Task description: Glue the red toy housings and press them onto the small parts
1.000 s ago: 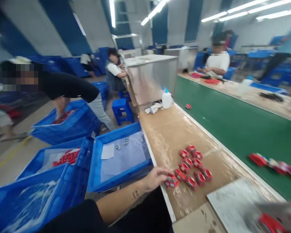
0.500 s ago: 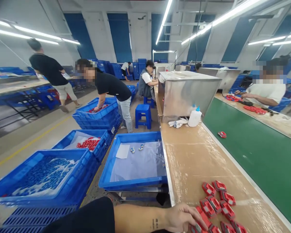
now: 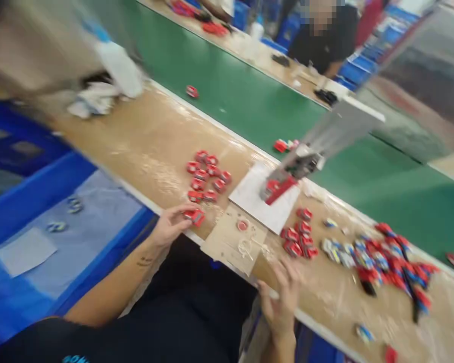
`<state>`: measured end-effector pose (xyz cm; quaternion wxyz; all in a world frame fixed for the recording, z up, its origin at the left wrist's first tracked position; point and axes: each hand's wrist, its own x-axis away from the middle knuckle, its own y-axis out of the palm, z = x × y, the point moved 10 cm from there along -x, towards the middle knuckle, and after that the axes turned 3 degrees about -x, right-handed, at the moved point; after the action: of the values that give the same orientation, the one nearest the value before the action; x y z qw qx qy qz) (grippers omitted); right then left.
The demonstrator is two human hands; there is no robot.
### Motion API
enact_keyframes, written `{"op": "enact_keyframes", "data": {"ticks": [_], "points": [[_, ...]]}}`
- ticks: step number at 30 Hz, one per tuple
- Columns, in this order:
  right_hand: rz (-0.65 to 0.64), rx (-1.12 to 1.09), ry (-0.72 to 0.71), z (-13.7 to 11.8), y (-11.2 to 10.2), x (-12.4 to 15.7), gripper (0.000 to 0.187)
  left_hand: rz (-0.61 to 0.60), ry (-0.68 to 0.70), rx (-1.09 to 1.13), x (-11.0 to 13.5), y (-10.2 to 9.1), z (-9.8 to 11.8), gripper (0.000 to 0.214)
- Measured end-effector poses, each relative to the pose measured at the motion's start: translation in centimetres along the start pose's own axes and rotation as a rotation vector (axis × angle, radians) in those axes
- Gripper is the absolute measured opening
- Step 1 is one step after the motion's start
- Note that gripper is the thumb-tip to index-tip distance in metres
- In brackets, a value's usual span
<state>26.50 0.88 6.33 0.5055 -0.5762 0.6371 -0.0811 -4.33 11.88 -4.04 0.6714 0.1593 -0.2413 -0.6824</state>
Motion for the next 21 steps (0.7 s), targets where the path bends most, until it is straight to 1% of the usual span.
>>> {"op": "enact_keyframes", "data": {"ticks": [1,2,4,6,8,10,12,13,17,19,21], "points": [[-0.001,0.045,0.021,-0.5,-0.1,0.9,0.034,-0.017,0.03,-0.054,-0.3,0.1,0.0,0.034],[-0.005,0.068,0.031,-0.9,0.3,1.3,0.036,-0.035,0.083,-0.131,-0.3,0.4,0.3,0.035],[-0.017,0.066,0.048,-1.3,1.8,1.0,0.046,-0.089,0.198,-0.287,0.0,1.8,1.1,0.041],[-0.023,0.044,0.079,-1.0,2.9,-0.1,0.051,-0.161,0.26,-0.39,0.6,3.6,1.2,0.044],[-0.038,0.015,0.102,-0.6,3.4,-1.0,0.044,-0.234,0.28,-0.452,0.9,5.3,0.8,0.042],[-0.051,-0.021,0.108,-0.4,3.1,-1.6,0.027,-0.299,0.276,-0.506,0.9,6.6,0.1,0.037],[-0.068,-0.052,0.095,-0.4,2.8,-2.0,0.012,-0.343,0.257,-0.535,0.8,7.4,-0.5,0.034],[-0.083,-0.06,0.084,-0.5,2.8,-2.3,0.009,-0.358,0.248,-0.542,0.8,7.7,-0.8,0.033],[-0.157,-0.044,0.004,-1.2,3.8,-4.0,0.008,-0.432,0.258,-0.6,0.9,8.4,-1.0,0.031],[-0.163,-0.019,-0.053,-1.8,4.4,-5.0,0.007,-0.51,0.273,-0.668,1.3,9.0,-1.1,0.03],[-0.139,-0.005,-0.102,-2.3,4.9,-5.9,0.006,-0.594,0.285,-0.736,1.7,9.6,-1.3,0.029]]}}
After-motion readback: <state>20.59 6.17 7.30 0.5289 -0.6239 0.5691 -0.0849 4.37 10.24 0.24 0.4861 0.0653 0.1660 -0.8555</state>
